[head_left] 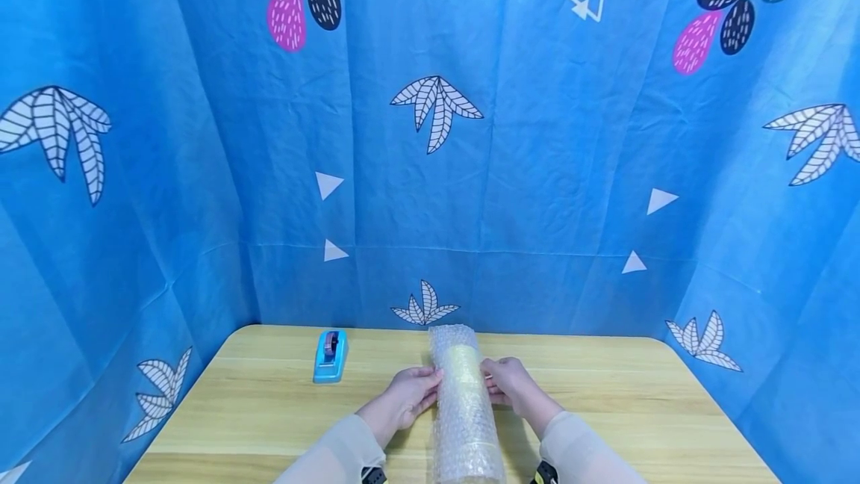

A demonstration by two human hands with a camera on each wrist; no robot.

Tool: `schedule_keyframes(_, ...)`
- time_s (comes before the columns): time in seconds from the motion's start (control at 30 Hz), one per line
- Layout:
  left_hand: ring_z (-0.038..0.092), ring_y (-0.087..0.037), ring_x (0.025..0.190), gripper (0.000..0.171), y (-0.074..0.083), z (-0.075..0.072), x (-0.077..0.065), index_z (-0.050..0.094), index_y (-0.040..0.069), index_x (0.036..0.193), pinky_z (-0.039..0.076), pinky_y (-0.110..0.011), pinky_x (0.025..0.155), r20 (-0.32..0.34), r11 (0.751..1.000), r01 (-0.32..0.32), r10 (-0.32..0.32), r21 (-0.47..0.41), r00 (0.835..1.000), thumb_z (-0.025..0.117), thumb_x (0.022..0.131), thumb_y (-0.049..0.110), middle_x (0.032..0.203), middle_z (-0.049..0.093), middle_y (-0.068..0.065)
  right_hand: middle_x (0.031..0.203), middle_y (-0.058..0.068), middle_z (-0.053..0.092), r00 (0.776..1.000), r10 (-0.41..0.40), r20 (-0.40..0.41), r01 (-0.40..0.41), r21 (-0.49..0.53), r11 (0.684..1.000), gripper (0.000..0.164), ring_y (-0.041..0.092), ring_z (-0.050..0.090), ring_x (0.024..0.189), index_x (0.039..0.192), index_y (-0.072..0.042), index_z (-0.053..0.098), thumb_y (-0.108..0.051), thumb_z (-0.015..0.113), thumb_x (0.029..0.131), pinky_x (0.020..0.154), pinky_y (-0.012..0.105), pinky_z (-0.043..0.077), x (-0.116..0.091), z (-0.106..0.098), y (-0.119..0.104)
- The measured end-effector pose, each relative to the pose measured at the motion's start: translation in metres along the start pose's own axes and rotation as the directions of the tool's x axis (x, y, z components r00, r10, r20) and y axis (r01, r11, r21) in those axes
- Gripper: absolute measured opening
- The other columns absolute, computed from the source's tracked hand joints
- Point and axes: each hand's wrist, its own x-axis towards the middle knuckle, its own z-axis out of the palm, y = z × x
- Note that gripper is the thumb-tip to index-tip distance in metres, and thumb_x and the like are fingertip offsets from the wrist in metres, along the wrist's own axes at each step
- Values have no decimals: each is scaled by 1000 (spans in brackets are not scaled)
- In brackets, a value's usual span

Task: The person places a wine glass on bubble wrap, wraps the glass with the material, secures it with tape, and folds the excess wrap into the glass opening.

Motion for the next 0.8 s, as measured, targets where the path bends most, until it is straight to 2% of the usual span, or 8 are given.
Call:
schedule_keyframes(0.17,63,-19,88,39,0,0,0,51,-9,123,57,-34,86,17,1000,5,-5,-4,1000,68,95,12,100,65,-10,76,7,52,1000,13,10,-13,-3,1000,12,16,49,62,89,-1,50,-13,52,88,58,29,54,-2,1,-1)
schedule_keyframes(0.4,63,-19,84,41,2,1,-4,48,-5,124,56,-30,77,23,1000,22,-22,-10,1000,69,96,16,97,65,-10,68,1,43,1000,19,20,-18,-9,1000,11,14,41,58,77,-8,46,-14,51,85,55,28,48,-2,2,-1)
schedule_keyframes(0.5,64,-20,87,44,2,1,-5,48,-6,124,57,-33,81,19,1000,17,-17,-6,1000,71,94,16,100,66,-11,68,1,44,1000,19,15,-19,-6,1000,10,14,42,58,77,-8,46,-13,52,83,55,27,48,-2,3,0)
schedule_keyframes(0.63,65,-20,88,45,3,1,-5,49,-6,123,58,-34,84,12,1000,11,-11,4,1000,73,92,17,100,66,-11,73,3,49,1000,17,4,-17,-12,1000,10,15,46,61,84,-4,49,-13,54,85,57,29,52,-2,2,1)
schedule_keyframes(0.8,64,-19,86,45,2,0,-5,51,-6,120,57,-32,81,-2,1000,16,-16,11,1000,75,91,19,98,66,-10,79,8,55,1000,8,-1,-8,-12,1000,24,16,54,64,103,5,49,-14,54,89,62,32,56,-2,1,1)
